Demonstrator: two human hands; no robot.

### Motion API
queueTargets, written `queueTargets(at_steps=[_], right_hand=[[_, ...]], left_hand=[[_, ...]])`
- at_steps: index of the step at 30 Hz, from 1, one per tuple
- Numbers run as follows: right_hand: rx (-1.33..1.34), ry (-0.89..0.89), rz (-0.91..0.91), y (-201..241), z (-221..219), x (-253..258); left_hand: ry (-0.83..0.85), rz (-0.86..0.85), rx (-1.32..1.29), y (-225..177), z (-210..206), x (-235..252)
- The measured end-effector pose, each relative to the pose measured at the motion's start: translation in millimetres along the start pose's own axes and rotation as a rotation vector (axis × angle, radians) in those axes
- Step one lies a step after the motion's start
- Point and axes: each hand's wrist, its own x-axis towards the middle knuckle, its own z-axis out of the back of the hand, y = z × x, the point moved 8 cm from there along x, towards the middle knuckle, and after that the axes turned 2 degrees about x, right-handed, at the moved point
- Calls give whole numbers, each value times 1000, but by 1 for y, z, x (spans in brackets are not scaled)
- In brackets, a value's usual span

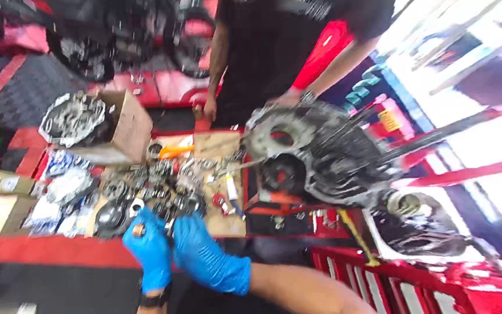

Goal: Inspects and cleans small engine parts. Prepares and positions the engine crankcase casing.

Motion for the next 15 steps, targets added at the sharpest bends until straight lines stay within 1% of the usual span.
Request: queueTargets(at_steps=[2, 3, 4, 6, 7, 8, 9, 10, 12, 13, 14, 15], right_hand=[[79, 357, -5, -16, 3, 10], [72, 382, 56, -13, 3, 8], [12, 319, 143, -2, 4, 1], [-50, 190, 234, 16, 7, -3], [19, 203, 205, 11, 6, 5], [118, 287, 134, -3, 2, 17], [198, 412, 57, -17, -3, 24], [183, 458, 61, -19, -5, 24], [50, 377, 190, 2, 4, 14], [37, 368, 211, 4, 4, 11], [117, 433, 164, -4, -1, 14], [255, 574, 58, -18, -8, 21]], left_hand=[[-34, 71, -17, 0, -3, -3], [-62, 157, 1, -4, 0, -6], [-86, 248, 31, -10, 2, -8], [-116, 182, -26, -2, 8, 0], [-104, 138, -40, 3, 10, 4], [-101, 116, -53, 5, 11, 7], [-113, 124, -50, 8, 11, 5], [-136, 145, -53, 7, 10, 3], [-130, 145, -58, 8, 9, 7], [-100, 126, -48, 8, 9, 6], [-79, 105, -42, 6, 10, 6], [-69, 86, -45, 5, 9, 7]])
